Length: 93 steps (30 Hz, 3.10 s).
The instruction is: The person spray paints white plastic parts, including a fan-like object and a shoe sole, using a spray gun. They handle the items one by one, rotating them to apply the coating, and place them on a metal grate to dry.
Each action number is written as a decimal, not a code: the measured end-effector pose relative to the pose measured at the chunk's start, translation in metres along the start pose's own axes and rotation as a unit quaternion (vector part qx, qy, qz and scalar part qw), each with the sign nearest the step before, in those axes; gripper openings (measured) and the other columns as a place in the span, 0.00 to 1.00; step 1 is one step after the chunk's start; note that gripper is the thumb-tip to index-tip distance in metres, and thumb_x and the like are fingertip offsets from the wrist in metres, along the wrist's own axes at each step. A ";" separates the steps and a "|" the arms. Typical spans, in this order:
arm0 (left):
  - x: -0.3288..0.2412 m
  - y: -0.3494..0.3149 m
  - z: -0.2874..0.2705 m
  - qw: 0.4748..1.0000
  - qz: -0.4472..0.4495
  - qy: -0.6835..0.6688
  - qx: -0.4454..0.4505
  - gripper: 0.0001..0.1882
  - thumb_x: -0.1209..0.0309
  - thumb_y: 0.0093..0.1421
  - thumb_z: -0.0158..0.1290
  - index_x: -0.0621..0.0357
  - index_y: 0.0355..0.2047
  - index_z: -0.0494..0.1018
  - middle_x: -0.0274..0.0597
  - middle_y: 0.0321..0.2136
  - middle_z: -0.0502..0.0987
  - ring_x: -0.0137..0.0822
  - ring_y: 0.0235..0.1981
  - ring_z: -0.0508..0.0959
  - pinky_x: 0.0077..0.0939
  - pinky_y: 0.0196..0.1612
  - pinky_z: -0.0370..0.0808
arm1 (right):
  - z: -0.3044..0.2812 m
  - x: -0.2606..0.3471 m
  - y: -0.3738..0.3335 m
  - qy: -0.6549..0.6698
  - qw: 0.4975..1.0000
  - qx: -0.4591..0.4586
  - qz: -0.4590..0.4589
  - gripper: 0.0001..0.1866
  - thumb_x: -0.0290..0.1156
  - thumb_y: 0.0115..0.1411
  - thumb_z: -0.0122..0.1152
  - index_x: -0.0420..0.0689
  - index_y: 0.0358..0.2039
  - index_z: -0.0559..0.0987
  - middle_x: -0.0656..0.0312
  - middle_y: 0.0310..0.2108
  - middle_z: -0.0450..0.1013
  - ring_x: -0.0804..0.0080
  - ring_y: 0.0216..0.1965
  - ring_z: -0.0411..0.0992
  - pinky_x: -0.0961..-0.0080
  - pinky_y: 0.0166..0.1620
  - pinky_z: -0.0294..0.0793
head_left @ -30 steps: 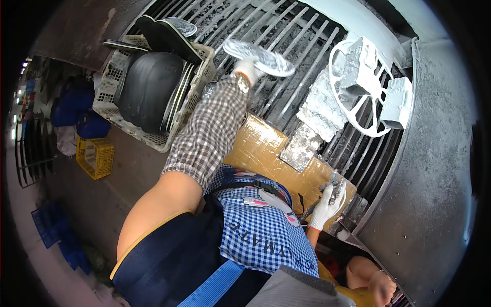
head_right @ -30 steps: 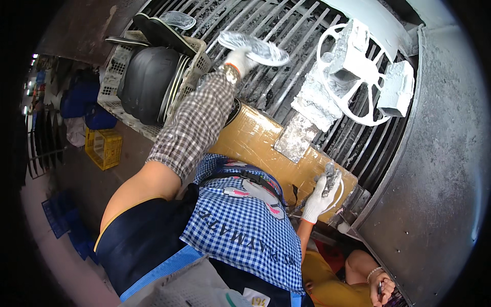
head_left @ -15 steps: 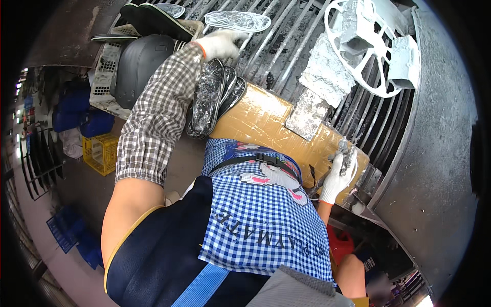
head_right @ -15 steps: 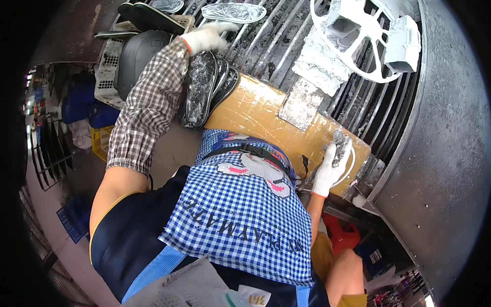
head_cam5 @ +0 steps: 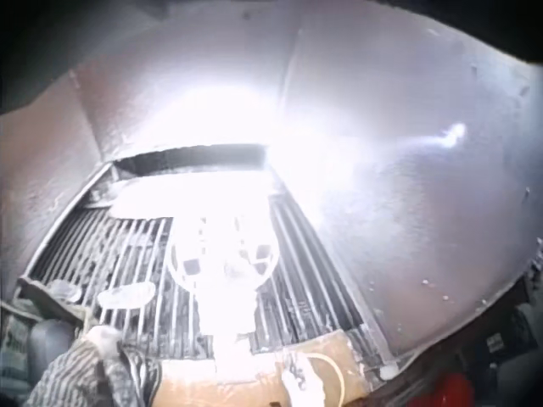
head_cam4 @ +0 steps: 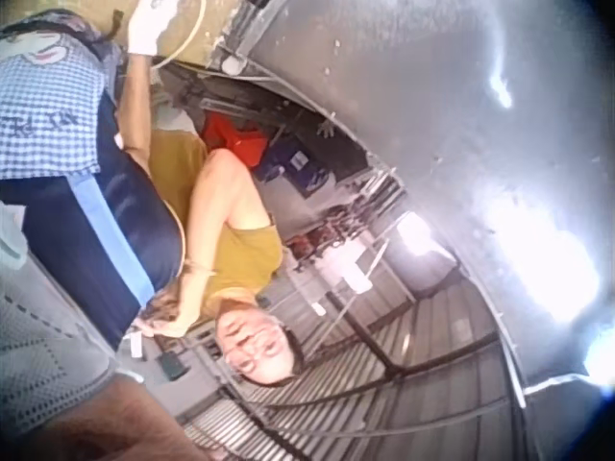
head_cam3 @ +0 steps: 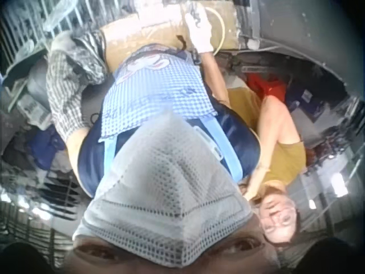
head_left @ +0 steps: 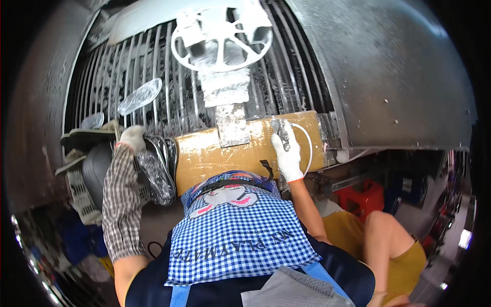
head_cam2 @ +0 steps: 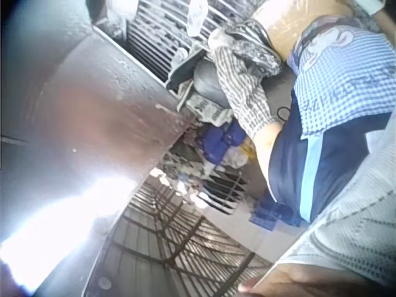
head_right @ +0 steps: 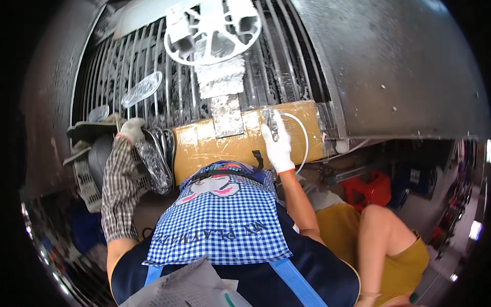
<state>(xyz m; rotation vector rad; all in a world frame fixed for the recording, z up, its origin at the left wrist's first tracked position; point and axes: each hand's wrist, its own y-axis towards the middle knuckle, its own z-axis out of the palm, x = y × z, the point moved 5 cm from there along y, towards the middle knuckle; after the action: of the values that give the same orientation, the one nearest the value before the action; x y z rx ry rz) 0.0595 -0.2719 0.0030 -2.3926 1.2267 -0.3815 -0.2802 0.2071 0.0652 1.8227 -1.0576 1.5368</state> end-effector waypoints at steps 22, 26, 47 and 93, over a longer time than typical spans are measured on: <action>-0.144 -0.085 -0.347 0.623 0.104 -0.728 -0.267 0.23 0.67 0.73 0.59 0.64 0.64 0.74 0.39 0.43 0.86 0.21 0.26 0.83 0.13 0.17 0.72 | -0.010 -0.006 -0.001 -0.005 0.999 -0.033 -0.031 0.34 0.29 0.72 0.66 0.35 0.75 0.66 0.48 0.70 0.72 0.63 0.71 0.69 0.66 0.73 0.65; -0.146 -0.028 -0.368 0.538 0.168 -0.782 -0.265 0.18 0.70 0.71 0.61 0.65 0.58 0.77 0.42 0.41 0.84 0.28 0.32 0.84 0.21 0.21 0.75 | -0.008 -0.008 -0.001 0.016 0.999 -0.028 -0.013 0.34 0.29 0.72 0.65 0.34 0.75 0.66 0.49 0.69 0.72 0.63 0.71 0.69 0.67 0.73 0.65; -0.151 -0.043 -0.381 0.740 0.147 -0.471 -0.457 0.15 0.67 0.69 0.57 0.64 0.48 0.83 0.44 0.45 0.86 0.41 0.45 0.83 0.36 0.52 0.80 | -0.034 0.048 -0.010 -0.044 0.996 -0.025 -0.068 0.26 0.31 0.80 0.51 0.34 0.73 0.66 0.52 0.72 0.67 0.65 0.70 0.68 0.70 0.70 0.71; -0.613 -0.732 0.096 0.055 0.369 -0.773 -0.512 0.21 0.39 0.69 0.58 0.20 0.59 0.78 0.28 0.35 0.87 0.25 0.33 0.85 0.18 0.40 0.78 | -0.311 0.056 -0.217 0.059 0.931 -0.064 -0.355 0.26 0.30 0.78 0.54 0.34 0.72 0.68 0.57 0.60 0.71 0.72 0.56 0.70 0.75 0.57 0.73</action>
<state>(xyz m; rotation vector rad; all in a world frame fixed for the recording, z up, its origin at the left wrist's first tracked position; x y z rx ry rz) 0.2633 0.6344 0.2442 -0.3172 0.8015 3.0986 -0.2724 0.5629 0.2060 1.7226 -0.3501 1.0824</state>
